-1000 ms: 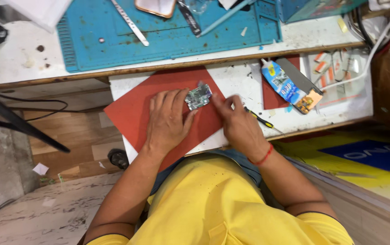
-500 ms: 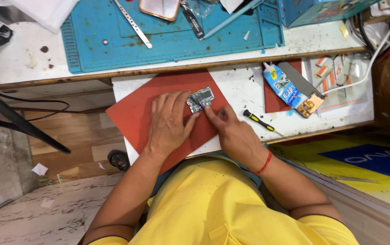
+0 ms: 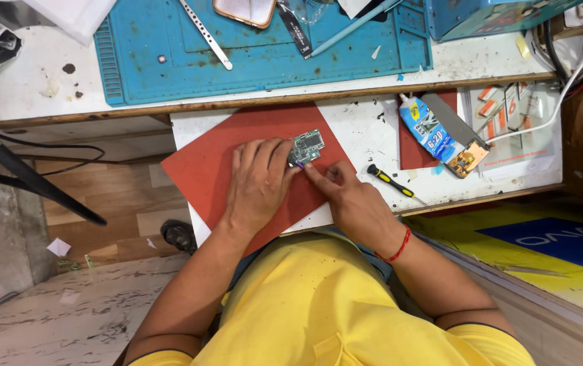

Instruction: The person repeatedly scrapes a small circuit board with a purple plastic tool while holding it on a red mat. The person briefly picks up a blue box and then resumes scraping the board. The task appears to be cleaning or preparing the board surface.

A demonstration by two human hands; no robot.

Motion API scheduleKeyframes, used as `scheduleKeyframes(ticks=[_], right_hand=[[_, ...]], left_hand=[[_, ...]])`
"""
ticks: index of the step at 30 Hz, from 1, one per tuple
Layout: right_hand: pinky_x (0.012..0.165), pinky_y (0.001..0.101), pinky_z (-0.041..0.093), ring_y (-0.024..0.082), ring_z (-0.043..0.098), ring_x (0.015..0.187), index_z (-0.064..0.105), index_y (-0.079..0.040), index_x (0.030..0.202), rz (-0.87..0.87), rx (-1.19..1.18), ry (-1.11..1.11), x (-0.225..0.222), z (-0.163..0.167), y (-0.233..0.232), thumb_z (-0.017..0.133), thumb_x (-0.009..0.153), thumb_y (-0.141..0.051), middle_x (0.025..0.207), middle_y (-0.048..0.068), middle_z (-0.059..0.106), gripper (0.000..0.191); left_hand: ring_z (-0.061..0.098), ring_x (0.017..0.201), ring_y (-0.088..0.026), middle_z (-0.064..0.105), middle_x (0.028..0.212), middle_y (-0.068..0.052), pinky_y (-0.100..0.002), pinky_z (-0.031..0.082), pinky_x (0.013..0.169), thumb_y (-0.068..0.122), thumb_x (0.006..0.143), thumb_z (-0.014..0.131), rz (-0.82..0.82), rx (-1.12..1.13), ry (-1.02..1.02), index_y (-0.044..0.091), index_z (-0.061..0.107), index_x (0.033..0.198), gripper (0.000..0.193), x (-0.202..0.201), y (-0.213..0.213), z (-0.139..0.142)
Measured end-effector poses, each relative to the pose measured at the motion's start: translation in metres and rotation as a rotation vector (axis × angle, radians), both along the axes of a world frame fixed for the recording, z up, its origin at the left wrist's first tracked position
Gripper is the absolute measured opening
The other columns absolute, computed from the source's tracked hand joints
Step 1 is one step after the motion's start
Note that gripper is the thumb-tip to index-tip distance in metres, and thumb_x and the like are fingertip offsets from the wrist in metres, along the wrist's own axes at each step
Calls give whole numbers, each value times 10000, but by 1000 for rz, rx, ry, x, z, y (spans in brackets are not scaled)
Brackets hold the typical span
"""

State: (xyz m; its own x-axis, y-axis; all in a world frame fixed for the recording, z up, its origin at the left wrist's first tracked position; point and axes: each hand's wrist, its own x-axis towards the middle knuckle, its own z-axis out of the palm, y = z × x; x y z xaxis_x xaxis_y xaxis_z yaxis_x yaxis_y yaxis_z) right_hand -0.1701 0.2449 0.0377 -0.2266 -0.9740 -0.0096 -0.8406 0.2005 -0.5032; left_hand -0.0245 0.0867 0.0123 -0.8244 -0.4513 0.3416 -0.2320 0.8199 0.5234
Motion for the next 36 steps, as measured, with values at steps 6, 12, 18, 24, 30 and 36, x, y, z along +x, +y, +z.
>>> scheduleKeyframes(ticks=[6,12,18,24,30,36], right_hand=[[603,506,530,403,648,685,541,-146,1472,-93,121,-55,3,8,5,527,841,31,1050,163,595,656],[626,509,538,426,645,709,483,-109,1509,-214,116,-18,-2,6,6,490,850,48,1142,200,593,678],[629,502,547,409,658,732,459,-98,1530,-180,85,-3,3,1,5,493,916,29,1135,191,581,628],[575,489,544,396,634,626,482,-161,1516,-266,136,58,-4,0,8,528,873,20,1114,167,582,669],[586,469,542,392,640,685,484,-138,1518,-195,37,40,-7,-7,16,540,878,32,1126,175,576,664],[551,469,538,393,634,646,462,-144,1531,-149,147,36,-5,-4,16,546,865,8,1069,169,584,688]], left_hand=[[584,1110,-307,648,1226,-103,-483,435,946,223,888,773,2,-10,28,28,615,1263,451,-2,-2,2],[584,1097,-311,654,1217,-107,-487,435,930,241,880,775,1,-14,12,29,625,1238,442,-4,0,0],[586,1105,-313,647,1193,-100,-487,434,926,273,854,810,13,46,36,41,643,1231,473,-3,-1,1],[581,1117,-310,642,1209,-92,-487,431,934,247,848,812,10,41,13,47,649,1238,468,-4,-3,5],[571,1128,-315,635,1215,-98,-494,423,926,259,849,815,4,47,-10,49,650,1246,479,-3,-1,5],[567,1129,-318,637,1210,-93,-497,427,956,256,861,804,12,46,-11,54,646,1246,463,-3,-4,8]])
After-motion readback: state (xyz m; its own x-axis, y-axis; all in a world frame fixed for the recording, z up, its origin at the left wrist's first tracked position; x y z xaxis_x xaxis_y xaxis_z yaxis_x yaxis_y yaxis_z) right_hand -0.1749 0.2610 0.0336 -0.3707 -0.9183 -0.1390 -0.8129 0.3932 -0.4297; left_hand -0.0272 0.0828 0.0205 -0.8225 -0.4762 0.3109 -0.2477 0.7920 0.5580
